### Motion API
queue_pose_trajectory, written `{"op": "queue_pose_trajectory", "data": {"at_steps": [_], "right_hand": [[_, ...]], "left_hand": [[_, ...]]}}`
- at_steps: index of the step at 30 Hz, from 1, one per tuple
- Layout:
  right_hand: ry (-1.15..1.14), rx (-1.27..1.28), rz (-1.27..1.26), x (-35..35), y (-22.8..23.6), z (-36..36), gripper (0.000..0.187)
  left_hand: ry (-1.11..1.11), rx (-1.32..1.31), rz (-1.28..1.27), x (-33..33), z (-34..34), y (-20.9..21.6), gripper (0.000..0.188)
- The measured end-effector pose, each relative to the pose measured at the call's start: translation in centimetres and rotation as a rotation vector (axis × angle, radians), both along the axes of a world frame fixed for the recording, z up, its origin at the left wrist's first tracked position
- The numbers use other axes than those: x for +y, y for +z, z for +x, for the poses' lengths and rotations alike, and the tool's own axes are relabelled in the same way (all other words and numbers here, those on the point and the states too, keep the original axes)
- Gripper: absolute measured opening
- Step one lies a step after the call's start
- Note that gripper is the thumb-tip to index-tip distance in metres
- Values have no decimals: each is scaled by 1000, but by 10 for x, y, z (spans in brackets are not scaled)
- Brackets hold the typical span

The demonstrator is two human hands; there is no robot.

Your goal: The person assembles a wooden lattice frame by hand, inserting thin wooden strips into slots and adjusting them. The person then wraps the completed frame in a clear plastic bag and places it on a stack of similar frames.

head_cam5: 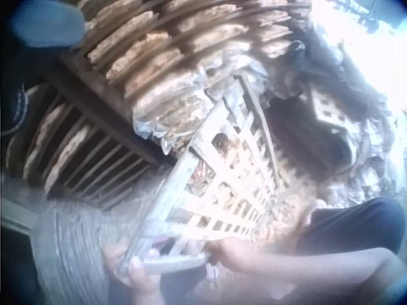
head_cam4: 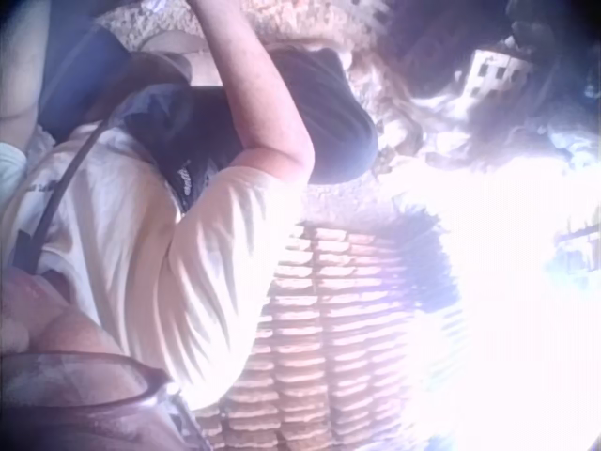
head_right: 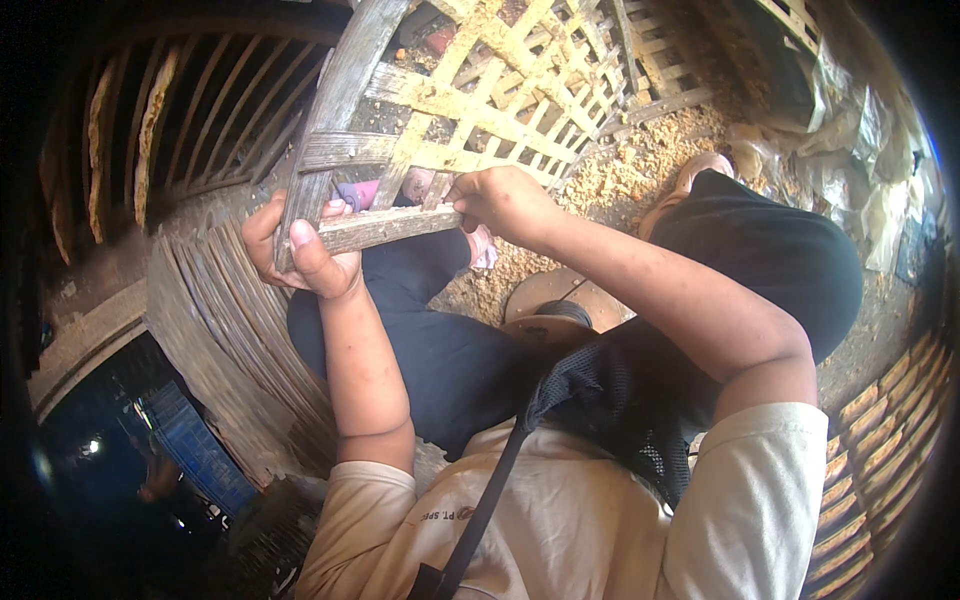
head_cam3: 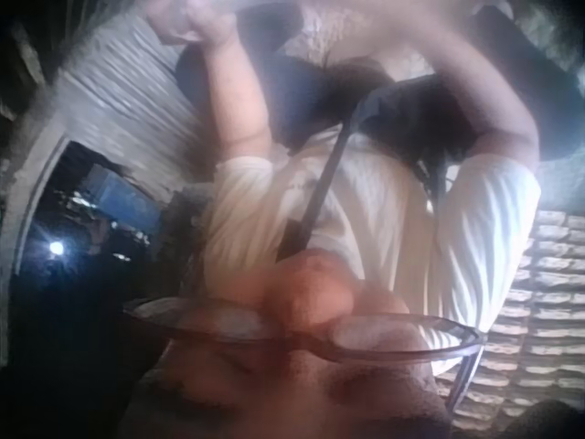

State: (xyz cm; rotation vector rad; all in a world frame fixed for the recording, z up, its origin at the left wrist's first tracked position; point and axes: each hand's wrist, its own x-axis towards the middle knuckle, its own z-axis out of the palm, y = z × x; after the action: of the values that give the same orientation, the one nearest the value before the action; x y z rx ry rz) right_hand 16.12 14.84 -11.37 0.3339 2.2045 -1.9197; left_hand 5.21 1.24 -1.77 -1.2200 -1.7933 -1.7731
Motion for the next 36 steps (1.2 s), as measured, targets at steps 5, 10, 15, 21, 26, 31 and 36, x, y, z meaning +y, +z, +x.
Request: {"op": "queue_pose_trajectory", "data": {"at_steps": [5,10,15,21,26,31,36], "right_hand": [[-201,16,-30,-12,5,14,13],[-297,190,22,-20,6,16,13],[-415,-124,-580,-20,7,10,16],[-265,102,321,-14,2,8,20],[-346,21,358,-5,20,9,24],[-549,-403,-64,-13,-32,41,23],[-308,-434,-134,-27,-63,58,52]], "left_hand": [[-36,12,-32,-3,-1,-3,32],[-48,-5,-33,-1,2,-1,33],[-25,26,-21,0,-1,-3,33],[-33,4,5,1,-1,-5,30],[2,6,-4,1,1,-2,28],[-2,-2,3,2,-1,-2,27],[4,31,-5,3,-2,0,29]]}}
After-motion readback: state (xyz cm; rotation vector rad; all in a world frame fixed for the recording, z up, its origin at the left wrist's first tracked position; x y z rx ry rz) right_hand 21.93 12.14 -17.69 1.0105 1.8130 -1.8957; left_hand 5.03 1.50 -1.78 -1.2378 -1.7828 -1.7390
